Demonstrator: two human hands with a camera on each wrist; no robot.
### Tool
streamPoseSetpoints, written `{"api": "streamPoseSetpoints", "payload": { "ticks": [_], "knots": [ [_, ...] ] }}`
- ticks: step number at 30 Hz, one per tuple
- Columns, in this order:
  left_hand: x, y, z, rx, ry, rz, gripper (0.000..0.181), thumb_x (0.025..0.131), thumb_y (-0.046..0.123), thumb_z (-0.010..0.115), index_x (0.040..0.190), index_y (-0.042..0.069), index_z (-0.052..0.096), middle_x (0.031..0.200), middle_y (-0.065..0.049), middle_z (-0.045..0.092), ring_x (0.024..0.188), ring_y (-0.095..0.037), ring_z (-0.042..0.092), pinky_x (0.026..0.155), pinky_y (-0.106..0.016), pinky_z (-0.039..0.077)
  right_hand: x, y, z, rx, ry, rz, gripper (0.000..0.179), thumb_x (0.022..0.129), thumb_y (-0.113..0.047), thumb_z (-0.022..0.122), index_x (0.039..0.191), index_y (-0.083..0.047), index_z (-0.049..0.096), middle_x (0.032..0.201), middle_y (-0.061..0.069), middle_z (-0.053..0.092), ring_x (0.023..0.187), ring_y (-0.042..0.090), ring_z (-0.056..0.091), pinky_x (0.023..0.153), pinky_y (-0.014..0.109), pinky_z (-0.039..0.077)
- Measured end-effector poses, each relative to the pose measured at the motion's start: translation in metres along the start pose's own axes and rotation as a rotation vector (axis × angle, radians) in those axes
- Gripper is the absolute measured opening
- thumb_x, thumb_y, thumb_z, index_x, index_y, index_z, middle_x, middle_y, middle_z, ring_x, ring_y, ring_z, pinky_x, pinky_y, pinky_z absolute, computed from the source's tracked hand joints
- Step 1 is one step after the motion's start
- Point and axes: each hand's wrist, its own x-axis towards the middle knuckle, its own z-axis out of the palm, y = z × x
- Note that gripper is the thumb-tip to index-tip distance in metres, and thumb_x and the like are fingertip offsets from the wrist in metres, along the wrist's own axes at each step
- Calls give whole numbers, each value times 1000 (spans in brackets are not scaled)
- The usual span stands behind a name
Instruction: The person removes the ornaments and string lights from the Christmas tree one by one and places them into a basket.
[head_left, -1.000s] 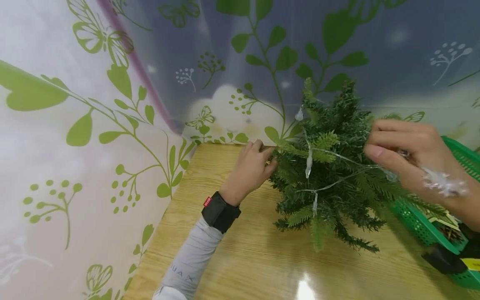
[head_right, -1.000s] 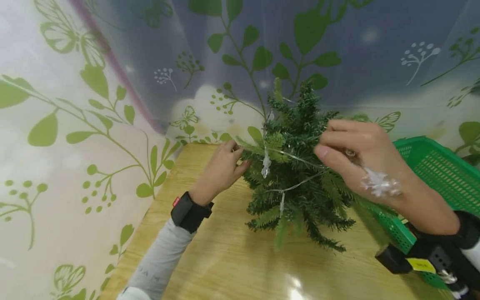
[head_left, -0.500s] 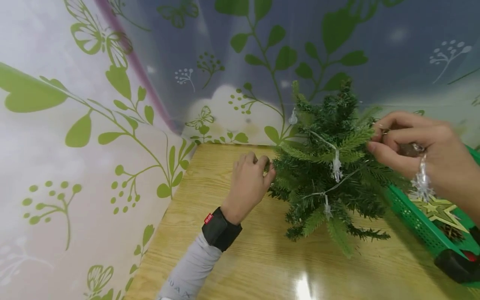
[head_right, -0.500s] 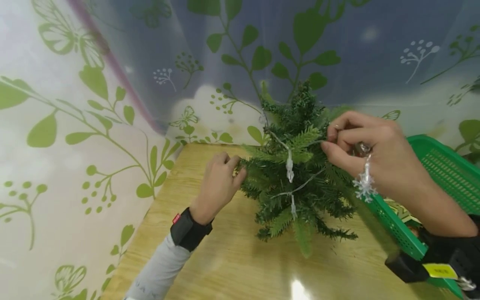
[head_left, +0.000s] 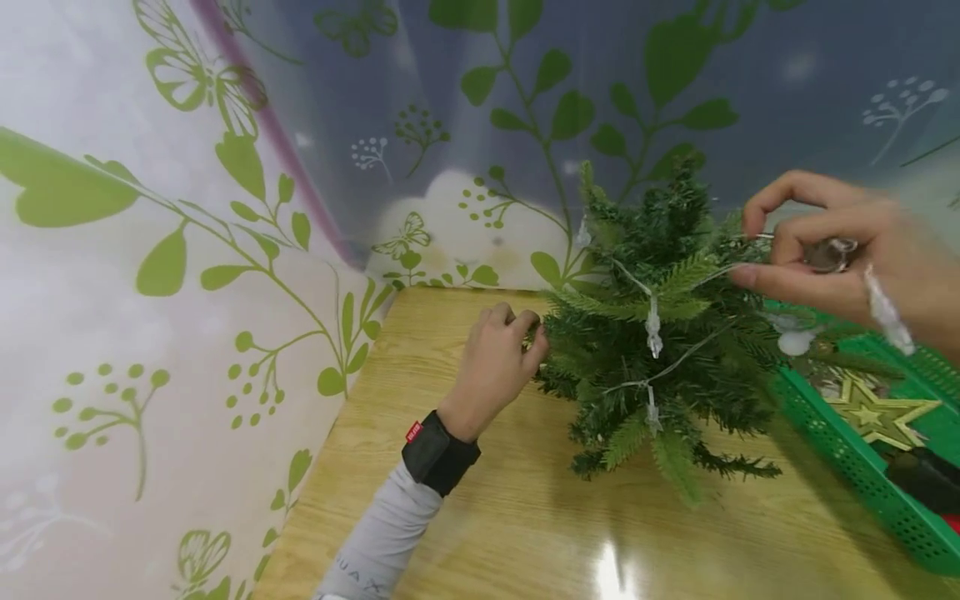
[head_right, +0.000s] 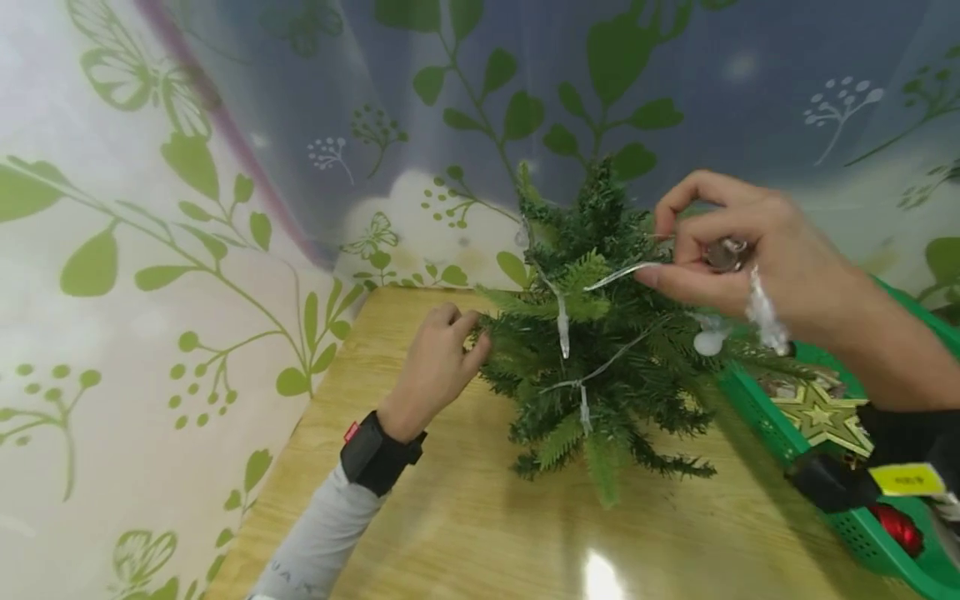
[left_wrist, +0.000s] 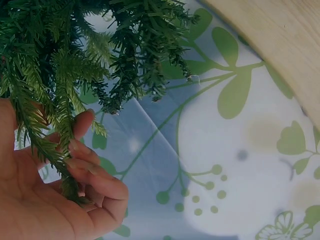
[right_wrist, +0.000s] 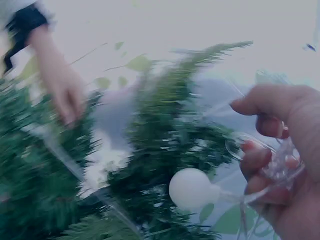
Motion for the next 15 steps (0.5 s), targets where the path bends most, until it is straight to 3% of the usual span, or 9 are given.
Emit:
{"api": "streamPoseSetpoints", "payload": {
  "ticks": [2, 3, 5, 8, 10, 13, 15],
  "knots": [
    [0, -1, 0, -6, -7, 5, 21, 101, 17, 53, 103, 5, 69, 83, -10, 53, 68, -20, 37, 66, -33, 32, 6, 1, -5, 7, -3, 17, 45, 73, 13, 75, 56, -19, 49, 103, -2, 55, 51, 2, 33, 50, 20, 30],
    [-1, -1, 0, -6, -11, 8, 21, 101, 17, 52, 104, 4, 69, 83, -10, 54, 68, -20, 38, 66, -33, 33, 9, 2, -7, -30, -11, -19, 42, 81, 4, 73, 56, -19, 49, 103, 1, 56, 54, 1, 35, 52, 18, 31],
    [-1, -1, 0, -6, -15, 10, 22, 101, 17, 52, 104, 4, 69, 84, -11, 55, 68, -20, 39, 67, -33, 34, 13, 5, -7, -152, 4, -156, 40, 93, -12, 63, 57, -19, 46, 101, 8, 58, 58, 4, 40, 55, 19, 31],
    [-1, 0, 0, -7, -16, 7, 23, 101, 18, 51, 105, 4, 69, 85, -11, 56, 69, -20, 40, 67, -33, 35, 16, 8, -6, -382, 55, -346, 46, 102, -32, 41, 59, -18, 43, 97, 19, 58, 63, 16, 48, 56, 26, 33],
    [-1, 0, 0, -10, -13, 5, 23, 102, 18, 50, 105, 4, 68, 85, -11, 56, 69, -20, 40, 67, -33, 35, 15, 9, -4, -496, 96, -391, 45, 103, -26, 31, 60, -15, 41, 96, 23, 57, 61, 25, 48, 53, 32, 31],
    [-1, 0, -1, -20, -5, 4, 22, 101, 16, 51, 105, 3, 69, 84, -11, 56, 69, -21, 41, 67, -34, 35, 13, 9, -3, -500, 113, -350, 36, 96, -10, 34, 60, -13, 35, 97, 24, 61, 66, 33, 50, 57, 33, 30],
    [-2, 0, -1, -22, -7, 3, 21, 101, 16, 52, 104, 3, 69, 84, -11, 56, 68, -21, 41, 67, -34, 35, 9, 5, -2, -355, 106, -233, 34, 88, 3, 40, 59, -12, 31, 101, 20, 66, 76, 29, 54, 62, 30, 30]
  ]
}}
